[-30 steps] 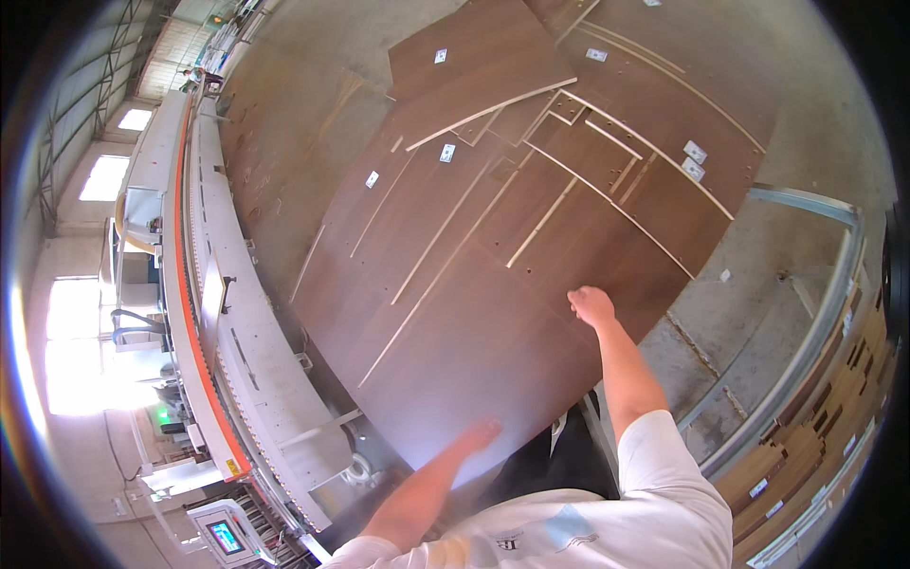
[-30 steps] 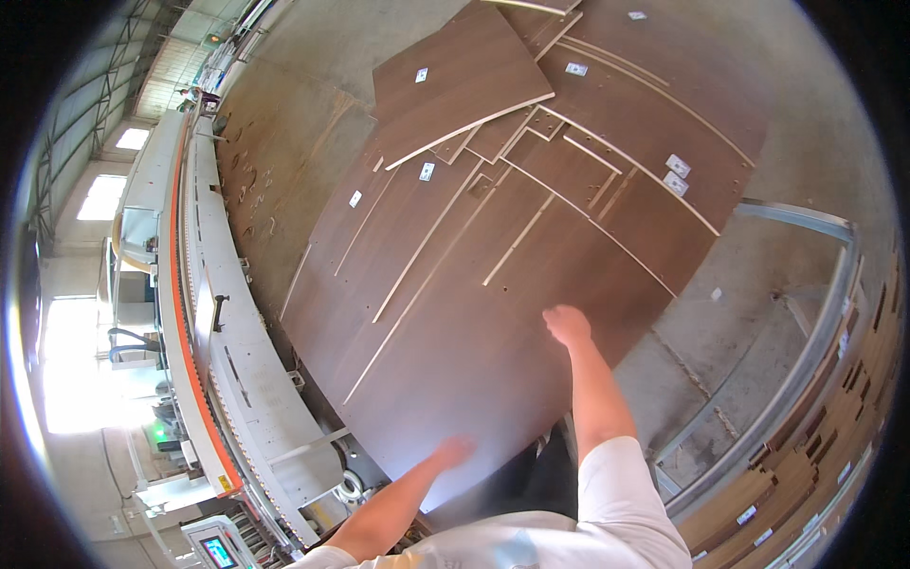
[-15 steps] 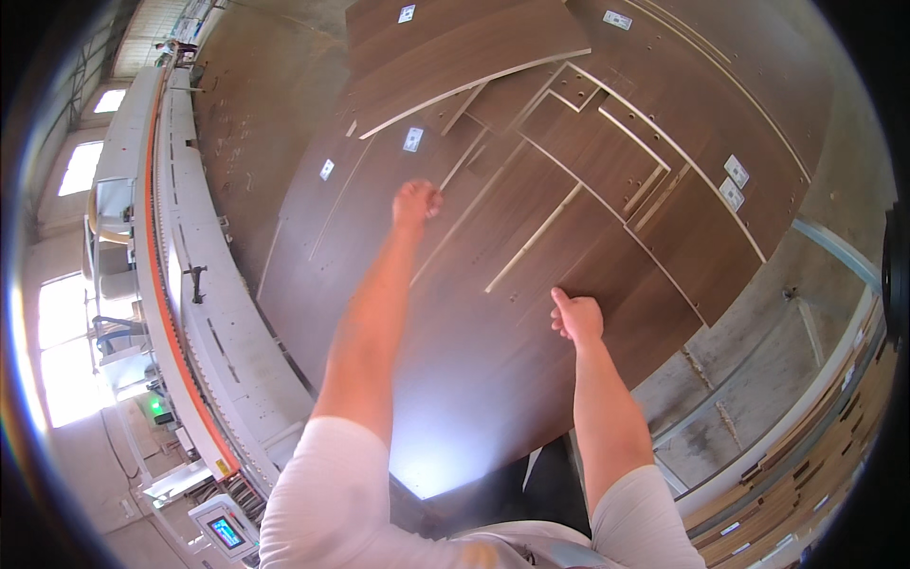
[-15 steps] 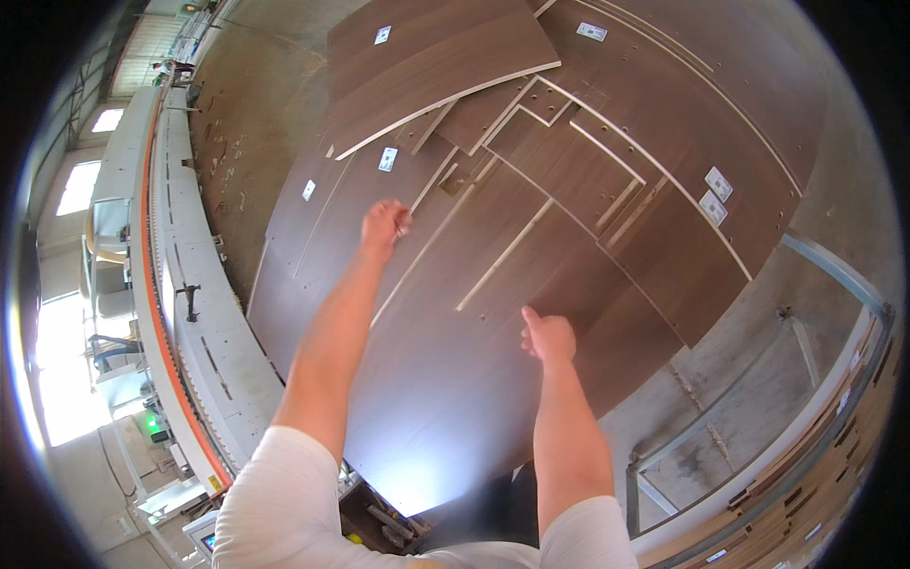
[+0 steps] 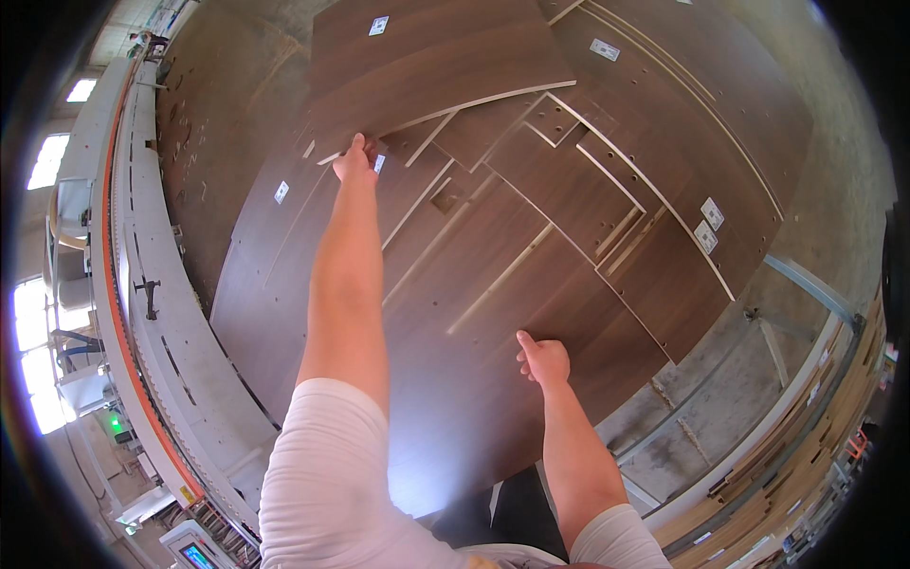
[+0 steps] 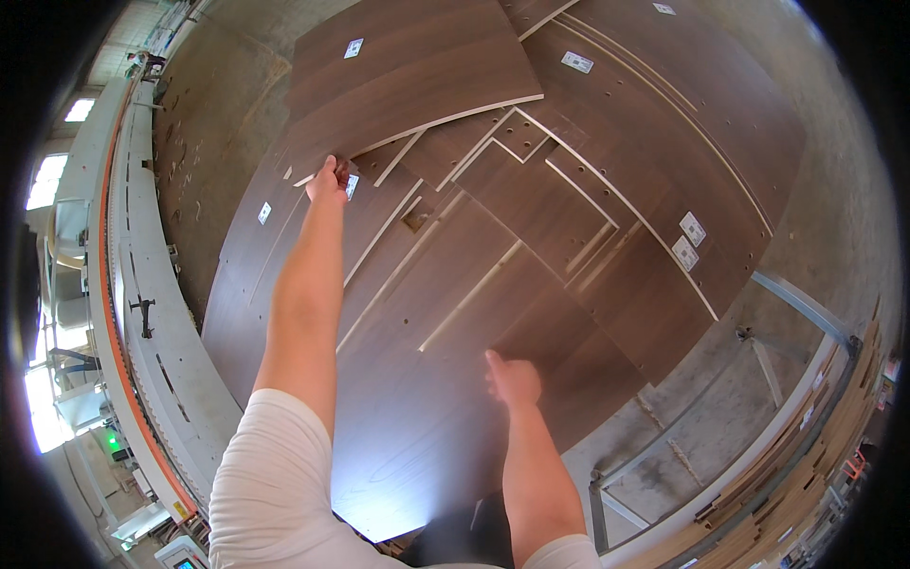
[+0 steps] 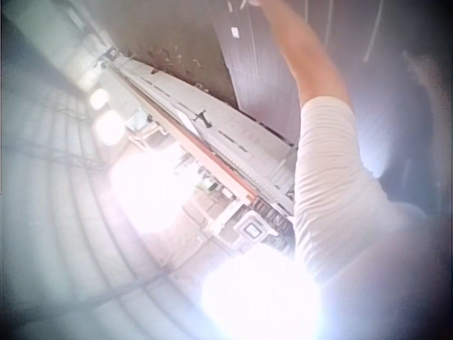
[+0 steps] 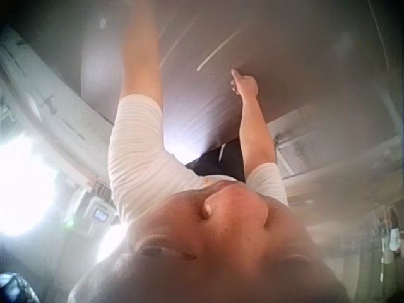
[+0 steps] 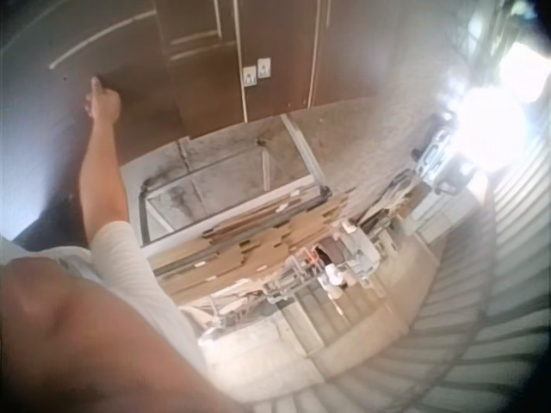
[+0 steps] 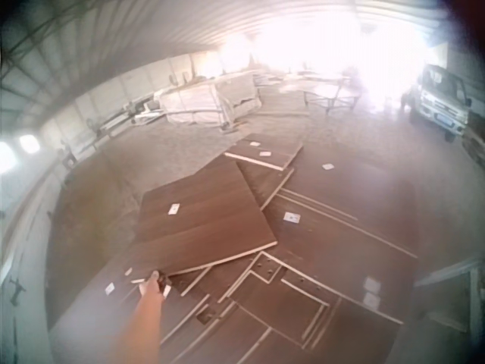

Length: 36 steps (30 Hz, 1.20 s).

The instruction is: The person moves wooden panels from a stack to an industrial edge banding machine, feeds them through the intake for processing, and then organizes the processed panels back onto the stack.

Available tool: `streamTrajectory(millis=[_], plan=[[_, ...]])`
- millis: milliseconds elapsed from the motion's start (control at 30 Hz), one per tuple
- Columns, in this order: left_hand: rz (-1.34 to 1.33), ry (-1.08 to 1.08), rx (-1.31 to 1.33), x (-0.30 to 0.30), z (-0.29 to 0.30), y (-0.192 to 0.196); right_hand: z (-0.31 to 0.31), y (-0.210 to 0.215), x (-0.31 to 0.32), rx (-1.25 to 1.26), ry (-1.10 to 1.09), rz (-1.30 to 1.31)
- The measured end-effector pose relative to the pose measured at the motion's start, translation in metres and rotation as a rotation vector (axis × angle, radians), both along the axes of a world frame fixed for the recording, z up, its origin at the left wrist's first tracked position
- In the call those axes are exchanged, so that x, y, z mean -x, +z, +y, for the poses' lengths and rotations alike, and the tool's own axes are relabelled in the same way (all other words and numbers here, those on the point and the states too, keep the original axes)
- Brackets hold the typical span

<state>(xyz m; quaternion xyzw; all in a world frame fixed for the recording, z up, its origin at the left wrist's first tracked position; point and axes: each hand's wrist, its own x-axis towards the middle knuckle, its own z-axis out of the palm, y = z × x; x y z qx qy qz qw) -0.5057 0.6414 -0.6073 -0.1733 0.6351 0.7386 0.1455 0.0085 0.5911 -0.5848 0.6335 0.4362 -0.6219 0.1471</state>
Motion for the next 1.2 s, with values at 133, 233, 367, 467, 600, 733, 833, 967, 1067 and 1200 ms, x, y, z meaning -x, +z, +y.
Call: streamTrajectory(millis=[133,233,367,467,600,733,833,967,1067,1200], plan=[[0.018,-0.011,-0.093,-0.038,-0.024,-0.005,0.000,0.006,0.003,0.038,0.008,-0.020],[-0.138,0.046,-0.253,-0.089,-0.053,-0.007,0.005,-0.003,-0.003,0.040,0.017,0.001],[-0.366,-0.070,-0.547,-0.187,-0.116,-0.021,-0.008,-0.029,-0.013,-0.008,0.014,0.023],[-0.390,0.032,-0.625,-0.254,-0.164,-0.016,-0.003,-0.006,-0.016,0.039,0.055,0.142],[-0.395,0.059,-0.546,-0.329,-0.220,-0.009,-0.006,-0.008,-0.021,-0.023,0.113,0.076],[-0.285,0.104,-0.627,-0.368,-0.244,0.043,-0.011,-0.001,-0.019,-0.054,0.119,0.111],[-0.278,0.100,-0.689,-0.377,-0.315,0.039,-0.019,-0.011,-0.035,-0.035,0.053,0.296],[-0.270,0.107,-0.676,-0.406,-0.361,0.104,-0.032,-0.028,-0.103,0.130,-0.402,0.671],[-0.308,-0.010,-0.786,-0.428,-0.474,0.094,-0.051,0.059,-0.118,0.317,-0.739,0.849],[-0.324,0.035,-0.519,-0.478,-0.512,0.191,-0.097,0.057,-0.190,0.626,-0.781,1.532]])
